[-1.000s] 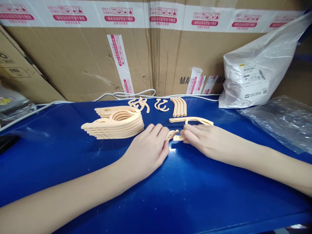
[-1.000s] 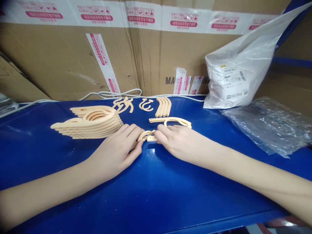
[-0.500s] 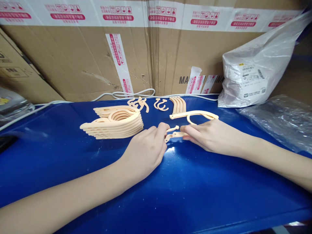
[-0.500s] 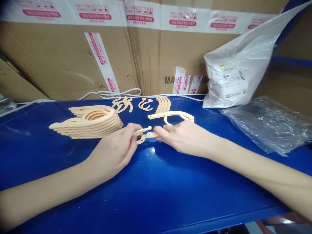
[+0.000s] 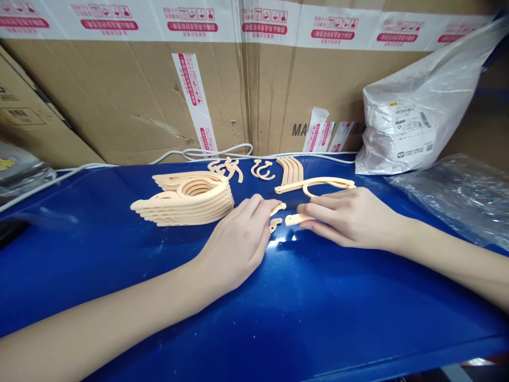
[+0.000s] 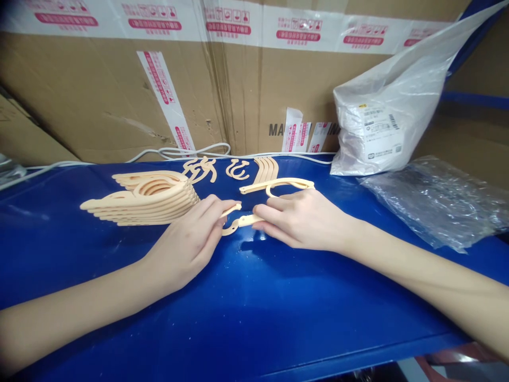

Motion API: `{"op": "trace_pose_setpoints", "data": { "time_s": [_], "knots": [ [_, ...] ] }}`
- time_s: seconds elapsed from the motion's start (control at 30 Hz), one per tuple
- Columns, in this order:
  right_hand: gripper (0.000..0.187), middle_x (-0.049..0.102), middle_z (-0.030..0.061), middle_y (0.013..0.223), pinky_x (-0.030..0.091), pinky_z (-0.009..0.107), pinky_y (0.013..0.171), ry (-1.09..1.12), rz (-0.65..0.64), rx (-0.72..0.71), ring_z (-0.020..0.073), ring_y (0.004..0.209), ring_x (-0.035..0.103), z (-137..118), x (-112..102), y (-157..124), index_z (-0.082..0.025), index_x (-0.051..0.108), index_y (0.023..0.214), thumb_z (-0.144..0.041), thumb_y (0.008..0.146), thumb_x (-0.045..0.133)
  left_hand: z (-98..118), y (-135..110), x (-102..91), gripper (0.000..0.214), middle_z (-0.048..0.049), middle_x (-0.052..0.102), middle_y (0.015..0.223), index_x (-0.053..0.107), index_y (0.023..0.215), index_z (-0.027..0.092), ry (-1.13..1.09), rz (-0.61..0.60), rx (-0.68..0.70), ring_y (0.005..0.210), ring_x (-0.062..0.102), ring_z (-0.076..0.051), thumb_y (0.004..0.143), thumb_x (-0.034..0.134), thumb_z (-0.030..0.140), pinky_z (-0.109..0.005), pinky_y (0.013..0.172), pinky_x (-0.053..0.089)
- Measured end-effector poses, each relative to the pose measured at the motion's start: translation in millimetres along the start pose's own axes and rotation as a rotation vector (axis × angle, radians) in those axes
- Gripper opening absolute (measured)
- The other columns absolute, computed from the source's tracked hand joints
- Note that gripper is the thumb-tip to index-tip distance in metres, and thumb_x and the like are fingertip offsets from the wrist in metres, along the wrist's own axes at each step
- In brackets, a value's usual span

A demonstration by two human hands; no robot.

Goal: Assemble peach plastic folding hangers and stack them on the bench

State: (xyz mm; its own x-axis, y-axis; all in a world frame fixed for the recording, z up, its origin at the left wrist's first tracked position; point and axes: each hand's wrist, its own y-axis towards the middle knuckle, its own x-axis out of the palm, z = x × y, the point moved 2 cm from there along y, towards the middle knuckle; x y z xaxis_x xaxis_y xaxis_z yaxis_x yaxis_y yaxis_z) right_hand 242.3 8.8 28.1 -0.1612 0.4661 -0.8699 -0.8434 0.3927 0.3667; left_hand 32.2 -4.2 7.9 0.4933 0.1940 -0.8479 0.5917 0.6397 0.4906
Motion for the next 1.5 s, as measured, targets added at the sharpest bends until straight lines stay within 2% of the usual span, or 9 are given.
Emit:
{"op": "trace_pose_setpoints", "data": {
  "time_s": [0.2, 0.3, 0.43, 0.53, 0.63, 0.73, 0.93, 1.1, 1.5],
  "knots": [
    [0.039, 0.07, 0.0016, 0.077, 0.029, 0.027, 0.047, -0.012, -0.019, 0.036, 0.0108, 0.05, 0.058, -1, 0, 0, -0.017, 0.063, 0.102, -0.038, 0.104, 0.03, 4, 0, -0.1, 0.028, -0.0067, 0.06, 0.095, 0.054, 0.112, 0.012, 0.053, -0.013, 0.06, 0.084, 0.06, -0.021, 0.101, 0.037, 0.031, -0.033, 0.07, 0.05],
    [0.04, 0.071, 0.0016, 0.076, 0.029, 0.026, 0.048, 0.017, -0.028, 0.046, 0.0113, 0.052, 0.06, -3, 0, 0, -0.018, 0.064, 0.102, -0.039, 0.104, 0.029, 4, 1, 0.5, 0.029, -0.0053, 0.063, 0.094, 0.054, 0.108, 0.013, 0.07, -0.02, 0.074, 0.083, 0.062, -0.02, 0.102, 0.036, 0.035, -0.029, 0.067, 0.048],
    [0.037, 0.07, 0.0014, 0.072, 0.031, 0.025, 0.05, 0.038, 0.011, 0.043, 0.0119, 0.055, 0.062, -5, 0, 0, -0.017, 0.064, 0.1, -0.038, 0.103, 0.034, 3, 0, 1.5, 0.033, -0.0026, 0.066, 0.089, 0.054, 0.101, 0.015, 0.138, -0.027, 0.092, 0.079, 0.065, -0.016, 0.105, 0.028, 0.035, -0.025, 0.063, 0.046],
    [0.037, 0.071, 0.0019, 0.072, 0.031, 0.025, 0.049, 0.065, 0.024, 0.049, 0.0122, 0.054, 0.063, -7, 0, 0, -0.016, 0.064, 0.099, -0.037, 0.103, 0.034, 5, -1, 0.5, 0.035, -0.002, 0.063, 0.08, 0.056, 0.095, 0.014, 0.295, 0.016, 0.171, 0.071, 0.063, -0.015, 0.105, 0.027, 0.032, -0.026, 0.056, 0.043],
    [0.036, 0.073, 0.0025, 0.075, 0.031, 0.025, 0.049, 0.131, -0.013, 0.076, 0.0121, 0.056, 0.064, -8, 1, -1, -0.017, 0.063, 0.101, -0.037, 0.103, 0.034, 9, -2, -2.4, 0.031, -0.0011, 0.057, 0.07, 0.058, 0.089, 0.013, 0.487, 0.06, 0.29, 0.06, 0.057, -0.016, 0.103, 0.033, 0.023, -0.029, 0.05, 0.039],
    [0.032, 0.073, 0.002, 0.076, 0.033, 0.024, 0.051, 0.226, -0.075, 0.123, 0.0125, 0.057, 0.064, -8, 2, -1, -0.018, 0.062, 0.107, -0.037, 0.102, 0.036, 13, -2, -5.6, 0.027, -0.0001, 0.051, 0.065, 0.058, 0.083, 0.013, 0.644, 0.075, 0.368, 0.054, 0.052, -0.016, 0.101, 0.04, 0.022, -0.029, 0.046, 0.038],
    [0.031, 0.069, 0.0014, 0.073, 0.035, 0.024, 0.053, 0.343, -0.115, 0.156, 0.0127, 0.056, 0.061, -5, 0, 0, -0.019, 0.062, 0.107, -0.037, 0.101, 0.038, 20, 0, -10.0, 0.023, 0.0012, 0.048, 0.061, 0.06, 0.081, 0.013, 0.792, 0.125, 0.404, 0.053, 0.051, -0.016, 0.097, 0.049, 0.024, -0.028, 0.044, 0.039],
    [0.029, 0.062, -0.0013, 0.068, 0.035, 0.022, 0.055, 0.421, -0.12, 0.167, 0.0105, 0.054, 0.056, -4, -2, 1, -0.019, 0.063, 0.102, -0.037, 0.101, 0.04, 22, 1, -10.1, 0.026, 0.0001, 0.048, 0.061, 0.06, 0.078, 0.014, 0.813, 0.133, 0.386, 0.055, 0.052, -0.017, 0.098, 0.047, 0.024, -0.029, 0.046, 0.039],
    [0.038, 0.068, 0.0016, 0.073, 0.037, 0.024, 0.057, 0.432, -0.131, 0.169, 0.012, 0.058, 0.06, 0, 1, 1, -0.019, 0.064, 0.1, -0.044, 0.101, 0.036, 18, 4, -7.1, 0.027, -0.0019, 0.051, 0.063, 0.055, 0.074, 0.016, 0.674, 0.164, 0.378, 0.059, 0.052, -0.019, 0.094, 0.049, 0.032, -0.031, 0.049, 0.035]
  ]
}}
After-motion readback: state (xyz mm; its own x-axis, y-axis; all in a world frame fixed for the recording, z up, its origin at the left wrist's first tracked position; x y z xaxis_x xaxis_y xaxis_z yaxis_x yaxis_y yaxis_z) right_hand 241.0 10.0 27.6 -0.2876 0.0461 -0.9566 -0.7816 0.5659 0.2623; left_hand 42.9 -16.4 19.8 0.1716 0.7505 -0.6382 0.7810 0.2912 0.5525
